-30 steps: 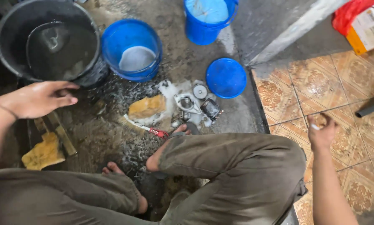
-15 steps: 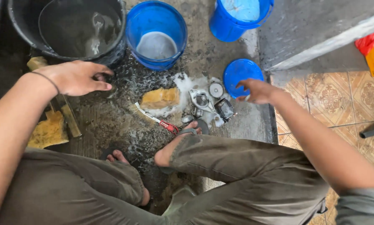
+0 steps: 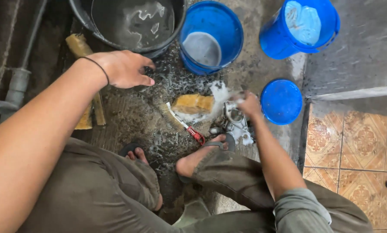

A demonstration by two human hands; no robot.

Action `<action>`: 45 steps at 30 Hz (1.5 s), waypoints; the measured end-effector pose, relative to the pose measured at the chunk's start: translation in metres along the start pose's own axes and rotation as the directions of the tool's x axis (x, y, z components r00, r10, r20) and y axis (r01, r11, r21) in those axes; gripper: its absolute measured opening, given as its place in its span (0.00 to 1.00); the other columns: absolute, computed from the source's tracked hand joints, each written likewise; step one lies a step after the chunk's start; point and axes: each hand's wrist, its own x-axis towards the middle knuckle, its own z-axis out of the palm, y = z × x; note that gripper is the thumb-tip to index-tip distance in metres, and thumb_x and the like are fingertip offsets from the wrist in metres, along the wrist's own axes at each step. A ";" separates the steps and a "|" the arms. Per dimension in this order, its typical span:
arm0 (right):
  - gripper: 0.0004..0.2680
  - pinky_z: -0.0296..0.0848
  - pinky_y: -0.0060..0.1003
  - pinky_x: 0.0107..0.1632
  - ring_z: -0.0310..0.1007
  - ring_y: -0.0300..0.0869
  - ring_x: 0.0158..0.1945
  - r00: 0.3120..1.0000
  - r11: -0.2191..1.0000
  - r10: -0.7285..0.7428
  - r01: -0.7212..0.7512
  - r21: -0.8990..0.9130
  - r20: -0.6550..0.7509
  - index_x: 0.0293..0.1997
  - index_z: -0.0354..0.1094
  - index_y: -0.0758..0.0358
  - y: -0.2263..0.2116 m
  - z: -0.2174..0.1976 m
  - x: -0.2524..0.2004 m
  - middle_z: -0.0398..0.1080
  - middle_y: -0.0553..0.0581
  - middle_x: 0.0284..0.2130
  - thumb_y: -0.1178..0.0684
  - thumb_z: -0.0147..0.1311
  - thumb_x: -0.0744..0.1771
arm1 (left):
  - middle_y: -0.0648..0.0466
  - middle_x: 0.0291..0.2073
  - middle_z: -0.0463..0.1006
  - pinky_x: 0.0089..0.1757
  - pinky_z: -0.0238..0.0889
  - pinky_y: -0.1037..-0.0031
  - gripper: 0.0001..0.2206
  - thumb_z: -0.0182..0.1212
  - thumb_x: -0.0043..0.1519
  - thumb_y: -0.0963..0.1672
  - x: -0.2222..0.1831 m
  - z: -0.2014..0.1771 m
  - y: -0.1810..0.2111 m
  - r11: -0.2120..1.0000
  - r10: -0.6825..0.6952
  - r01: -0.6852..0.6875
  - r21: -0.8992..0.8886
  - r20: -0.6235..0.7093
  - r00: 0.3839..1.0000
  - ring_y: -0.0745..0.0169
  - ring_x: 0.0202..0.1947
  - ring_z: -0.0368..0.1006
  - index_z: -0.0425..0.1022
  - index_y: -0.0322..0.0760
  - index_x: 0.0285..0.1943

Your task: Washing and scrubbing various mechanical components of an alternator using soapy water, a sponge, and a brush.

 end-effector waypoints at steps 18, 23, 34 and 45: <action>0.36 0.77 0.56 0.46 0.71 0.66 0.53 0.958 0.715 0.027 0.181 0.675 -0.286 0.68 0.50 0.74 0.042 -0.047 0.017 0.65 0.78 0.53 0.45 0.76 0.62 | 0.53 0.61 0.77 0.61 0.64 0.54 0.27 0.54 0.65 0.55 -0.025 -0.014 0.019 0.989 0.068 -0.075 -0.127 -0.053 0.996 0.47 0.65 0.69 0.65 0.54 0.74; 0.20 0.74 0.21 0.21 0.70 0.35 0.29 0.851 0.280 -0.502 0.327 0.903 -0.153 0.65 0.61 0.64 -0.020 -0.096 -0.007 0.61 0.50 0.31 0.56 0.52 0.64 | 0.52 0.60 0.78 0.59 0.66 0.57 0.25 0.56 0.64 0.53 -0.024 -0.008 0.026 0.971 0.184 -0.197 -0.136 -0.098 0.978 0.47 0.63 0.71 0.68 0.51 0.72; 0.20 0.76 0.57 0.57 0.75 0.56 0.56 0.748 -0.119 -0.592 0.288 0.950 -0.301 0.65 0.64 0.61 -0.214 -0.062 -0.120 0.73 0.64 0.54 0.47 0.54 0.66 | 0.31 0.73 0.55 0.62 0.59 0.48 0.46 0.70 0.59 0.52 -0.064 -0.003 0.058 0.850 0.406 -0.490 -0.193 -0.354 0.843 0.25 0.71 0.53 0.42 0.34 0.80; 0.18 0.83 0.42 0.46 0.77 0.53 0.56 0.663 -0.293 -0.639 0.258 0.921 -0.389 0.69 0.54 0.55 -0.245 -0.042 -0.147 0.73 0.62 0.55 0.51 0.51 0.71 | 0.31 0.65 0.67 0.61 0.63 0.51 0.52 0.80 0.48 0.55 -0.015 0.019 0.040 0.854 0.356 -0.514 -0.081 -0.630 0.690 0.27 0.62 0.67 0.53 0.21 0.74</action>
